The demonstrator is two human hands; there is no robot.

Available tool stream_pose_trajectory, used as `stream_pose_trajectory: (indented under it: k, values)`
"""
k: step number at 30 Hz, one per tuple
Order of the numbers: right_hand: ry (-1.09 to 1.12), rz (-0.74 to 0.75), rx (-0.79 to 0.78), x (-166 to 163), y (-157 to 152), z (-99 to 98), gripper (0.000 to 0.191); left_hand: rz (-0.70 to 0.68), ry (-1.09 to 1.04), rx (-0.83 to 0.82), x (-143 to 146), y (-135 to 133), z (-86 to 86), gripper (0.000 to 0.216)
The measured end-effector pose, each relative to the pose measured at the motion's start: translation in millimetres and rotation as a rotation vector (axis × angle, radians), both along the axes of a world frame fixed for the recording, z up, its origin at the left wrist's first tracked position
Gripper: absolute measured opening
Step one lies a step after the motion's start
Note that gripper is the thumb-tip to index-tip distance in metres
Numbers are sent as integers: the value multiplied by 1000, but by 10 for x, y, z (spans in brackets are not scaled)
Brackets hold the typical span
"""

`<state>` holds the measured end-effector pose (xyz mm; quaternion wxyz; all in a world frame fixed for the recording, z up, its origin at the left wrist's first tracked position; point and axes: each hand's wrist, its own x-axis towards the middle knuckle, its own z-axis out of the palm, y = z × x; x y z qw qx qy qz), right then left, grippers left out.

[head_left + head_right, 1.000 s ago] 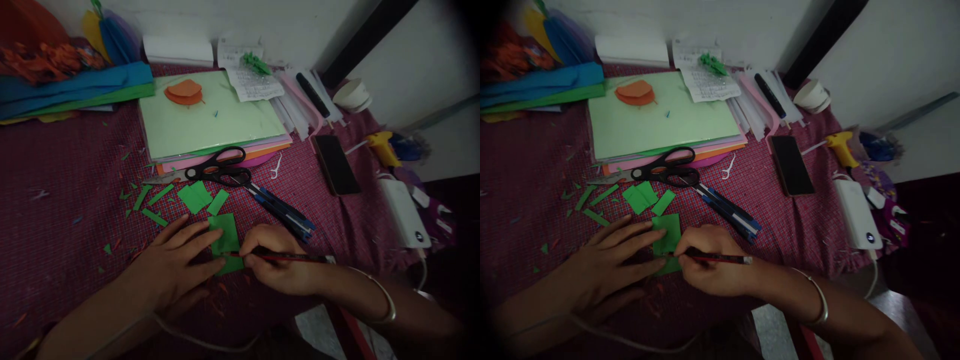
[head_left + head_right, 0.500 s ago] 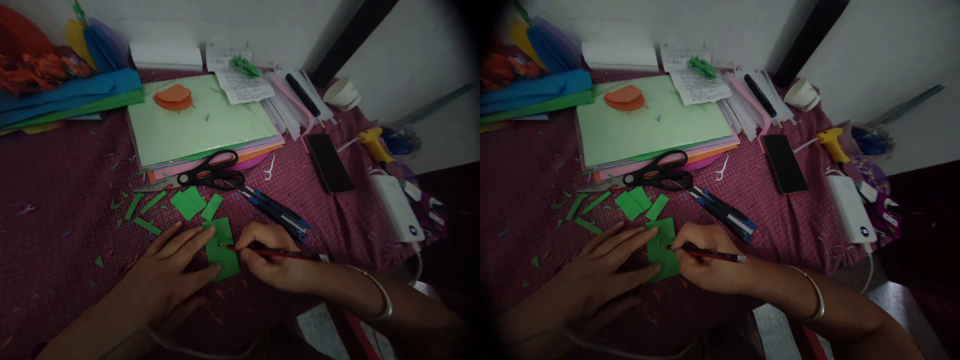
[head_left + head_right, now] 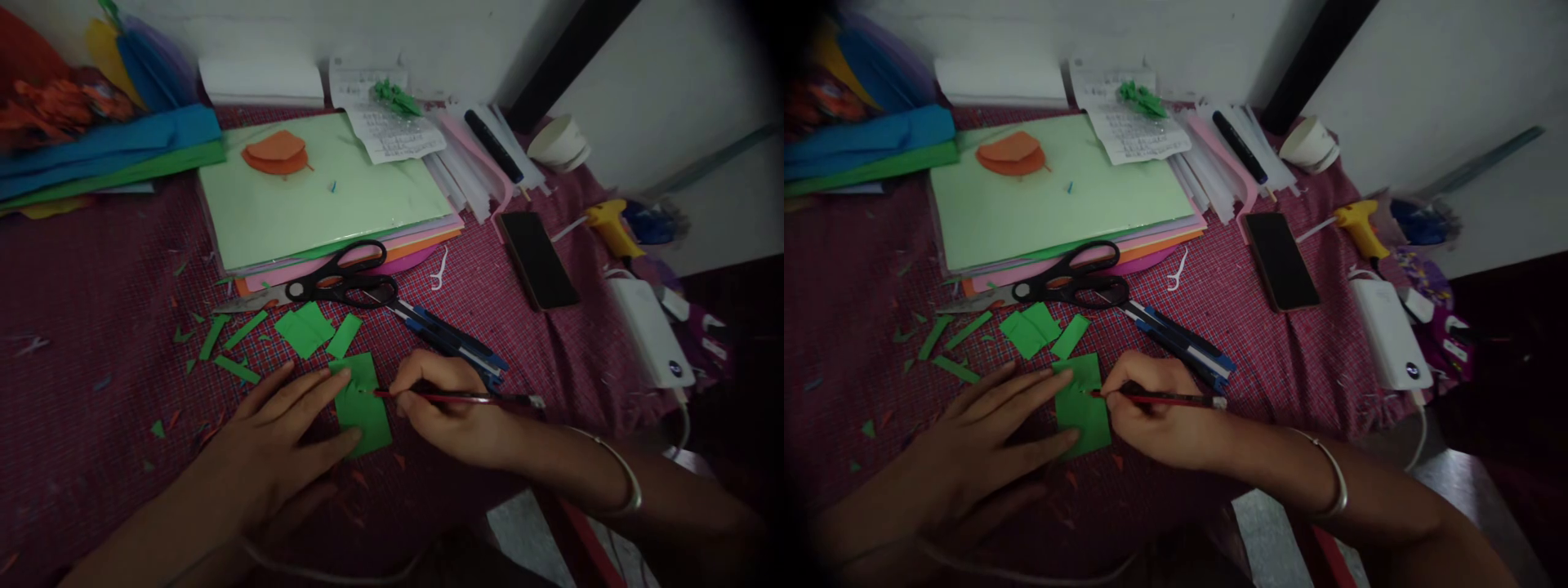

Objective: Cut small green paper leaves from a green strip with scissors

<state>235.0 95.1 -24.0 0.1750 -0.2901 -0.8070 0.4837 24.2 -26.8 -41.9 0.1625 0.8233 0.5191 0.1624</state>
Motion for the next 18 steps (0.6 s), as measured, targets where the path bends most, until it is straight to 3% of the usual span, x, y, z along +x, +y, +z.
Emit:
stream_pose_trajectory:
  k: [4,11,18]
  values:
    - [2,-3,-33,-4,2,17,11,21,7,-18,21,8,46,32]
    - [17,77,64,-23,-11,-5,9,13,6,-23,28,7,47,33]
    - [1,68,94,-56,-15,-3,10,30,0,-14,42,9,49,28]
